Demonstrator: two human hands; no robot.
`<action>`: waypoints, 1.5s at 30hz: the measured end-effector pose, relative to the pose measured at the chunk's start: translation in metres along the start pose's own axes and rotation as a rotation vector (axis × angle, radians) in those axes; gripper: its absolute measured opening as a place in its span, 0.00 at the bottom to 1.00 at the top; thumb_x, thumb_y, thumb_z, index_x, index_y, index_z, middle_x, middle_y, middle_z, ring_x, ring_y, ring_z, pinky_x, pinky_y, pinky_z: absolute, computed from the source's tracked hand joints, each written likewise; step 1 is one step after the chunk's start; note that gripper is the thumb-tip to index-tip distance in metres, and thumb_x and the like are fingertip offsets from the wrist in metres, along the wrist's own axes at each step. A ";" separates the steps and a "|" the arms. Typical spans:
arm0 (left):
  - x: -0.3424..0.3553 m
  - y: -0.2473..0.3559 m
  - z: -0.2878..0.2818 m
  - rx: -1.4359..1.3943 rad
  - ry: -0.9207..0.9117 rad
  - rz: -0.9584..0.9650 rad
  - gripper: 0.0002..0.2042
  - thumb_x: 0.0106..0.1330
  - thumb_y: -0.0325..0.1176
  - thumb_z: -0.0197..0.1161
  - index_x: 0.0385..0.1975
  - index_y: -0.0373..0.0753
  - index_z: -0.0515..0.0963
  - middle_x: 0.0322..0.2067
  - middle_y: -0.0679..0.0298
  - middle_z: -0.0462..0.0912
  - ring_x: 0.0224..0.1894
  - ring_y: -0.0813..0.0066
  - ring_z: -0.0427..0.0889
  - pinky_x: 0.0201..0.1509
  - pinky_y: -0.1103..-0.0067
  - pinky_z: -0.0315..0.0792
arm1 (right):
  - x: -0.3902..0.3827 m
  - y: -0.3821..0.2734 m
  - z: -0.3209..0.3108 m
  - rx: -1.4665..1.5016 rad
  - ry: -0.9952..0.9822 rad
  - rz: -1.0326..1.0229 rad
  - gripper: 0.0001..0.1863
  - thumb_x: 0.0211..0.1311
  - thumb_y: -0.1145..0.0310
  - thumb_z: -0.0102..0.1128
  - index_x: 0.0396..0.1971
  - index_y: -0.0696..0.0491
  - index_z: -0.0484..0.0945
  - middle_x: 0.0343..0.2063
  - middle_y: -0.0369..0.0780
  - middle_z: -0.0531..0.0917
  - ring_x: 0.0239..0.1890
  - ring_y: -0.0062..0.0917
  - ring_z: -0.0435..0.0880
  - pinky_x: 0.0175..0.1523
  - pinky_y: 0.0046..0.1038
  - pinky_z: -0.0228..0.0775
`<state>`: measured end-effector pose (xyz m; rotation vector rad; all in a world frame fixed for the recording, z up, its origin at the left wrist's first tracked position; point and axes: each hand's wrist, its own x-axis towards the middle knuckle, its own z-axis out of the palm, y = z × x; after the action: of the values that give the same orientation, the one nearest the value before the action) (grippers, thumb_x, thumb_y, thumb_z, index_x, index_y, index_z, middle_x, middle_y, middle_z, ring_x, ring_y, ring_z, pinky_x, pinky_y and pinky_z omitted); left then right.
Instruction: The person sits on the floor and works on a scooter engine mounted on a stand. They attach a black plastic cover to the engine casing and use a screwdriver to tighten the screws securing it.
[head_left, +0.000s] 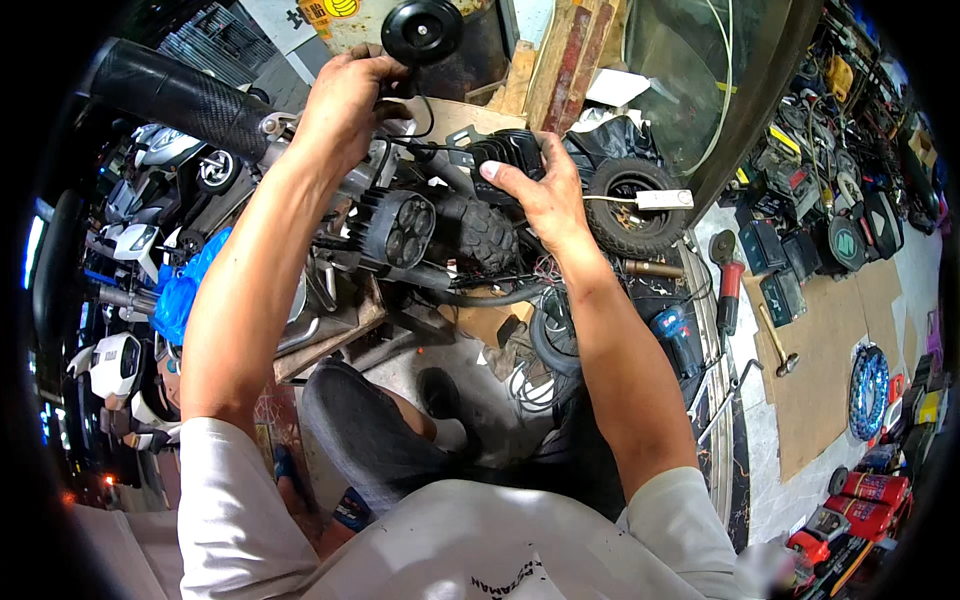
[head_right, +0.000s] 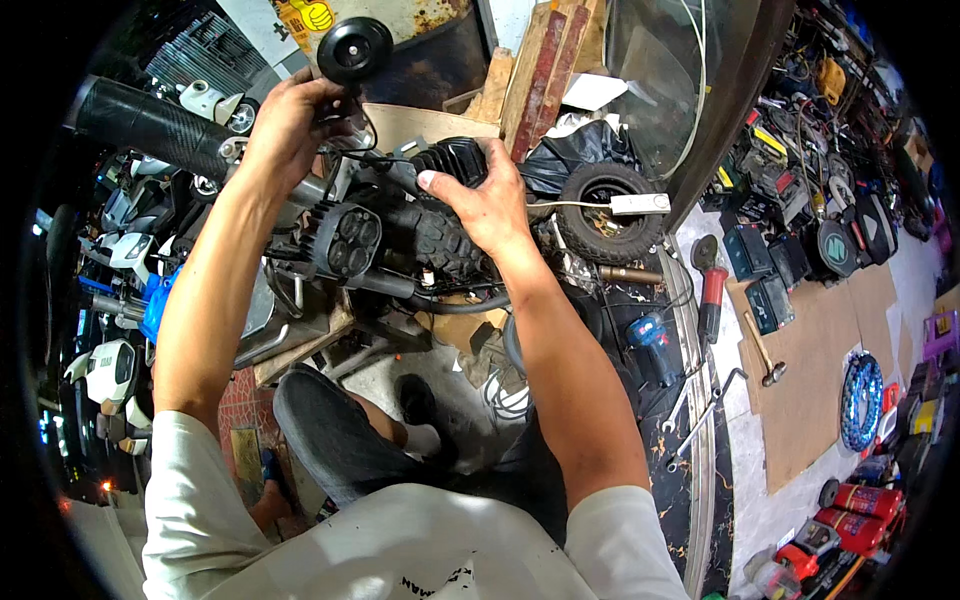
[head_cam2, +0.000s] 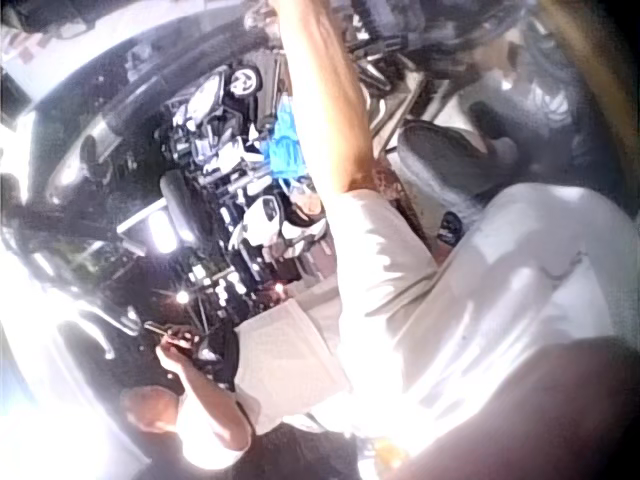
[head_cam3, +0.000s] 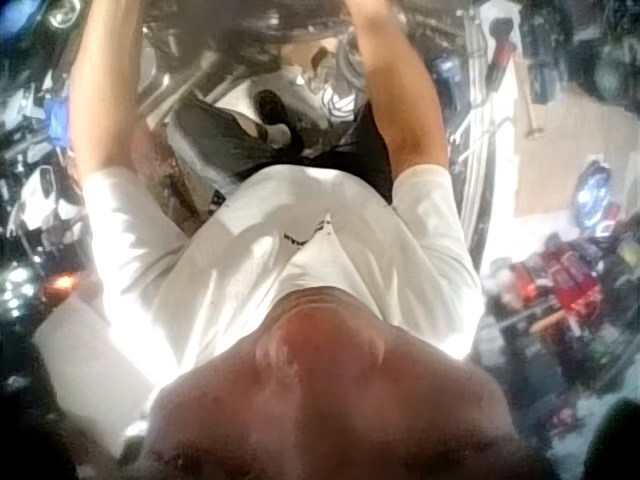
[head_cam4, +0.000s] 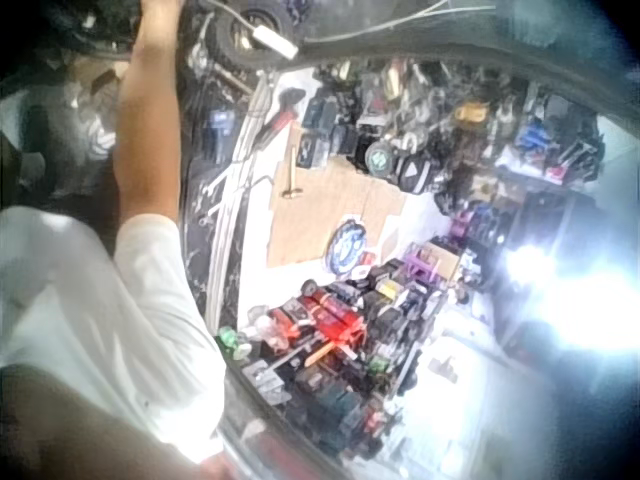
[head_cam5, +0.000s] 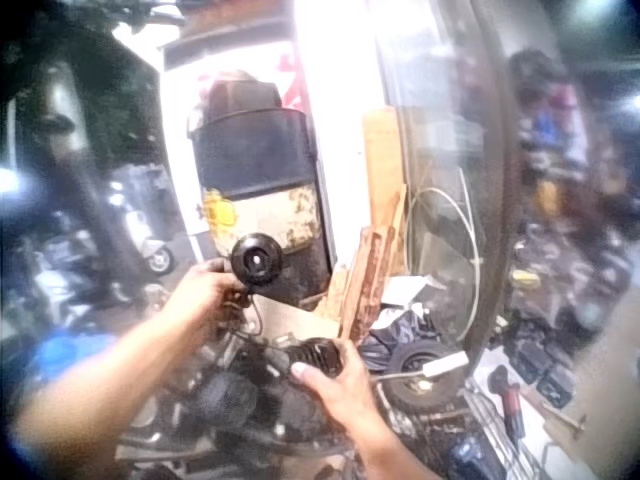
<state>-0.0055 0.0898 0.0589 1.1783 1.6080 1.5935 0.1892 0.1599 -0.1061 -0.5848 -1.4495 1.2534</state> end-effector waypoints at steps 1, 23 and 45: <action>0.000 0.003 0.002 -0.122 -0.003 -0.029 0.09 0.74 0.26 0.59 0.49 0.29 0.77 0.38 0.58 0.84 0.38 0.69 0.85 0.47 0.71 0.87 | 0.001 0.001 0.001 0.030 -0.004 -0.016 0.41 0.47 0.50 0.83 0.55 0.64 0.79 0.49 0.51 0.88 0.52 0.37 0.87 0.63 0.36 0.75; -0.044 0.007 -0.006 -0.366 0.024 0.047 0.18 0.75 0.41 0.68 0.53 0.33 0.78 0.48 0.52 0.89 0.51 0.58 0.91 0.56 0.62 0.87 | 0.004 -0.013 -0.012 -0.182 -0.055 -0.167 0.39 0.48 0.57 0.85 0.56 0.64 0.77 0.47 0.51 0.88 0.51 0.36 0.88 0.61 0.35 0.77; -0.024 -0.031 -0.013 0.500 -0.024 0.195 0.23 0.77 0.46 0.67 0.56 0.31 0.79 0.43 0.60 0.87 0.44 0.76 0.84 0.52 0.76 0.79 | -0.015 -0.030 0.000 -0.342 -0.199 -0.298 0.43 0.44 0.53 0.85 0.58 0.58 0.74 0.50 0.53 0.84 0.56 0.47 0.85 0.63 0.43 0.76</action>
<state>-0.0118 0.0656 0.0258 1.6447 1.9942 1.3141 0.2018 0.1367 -0.0848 -0.4553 -1.8620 0.8531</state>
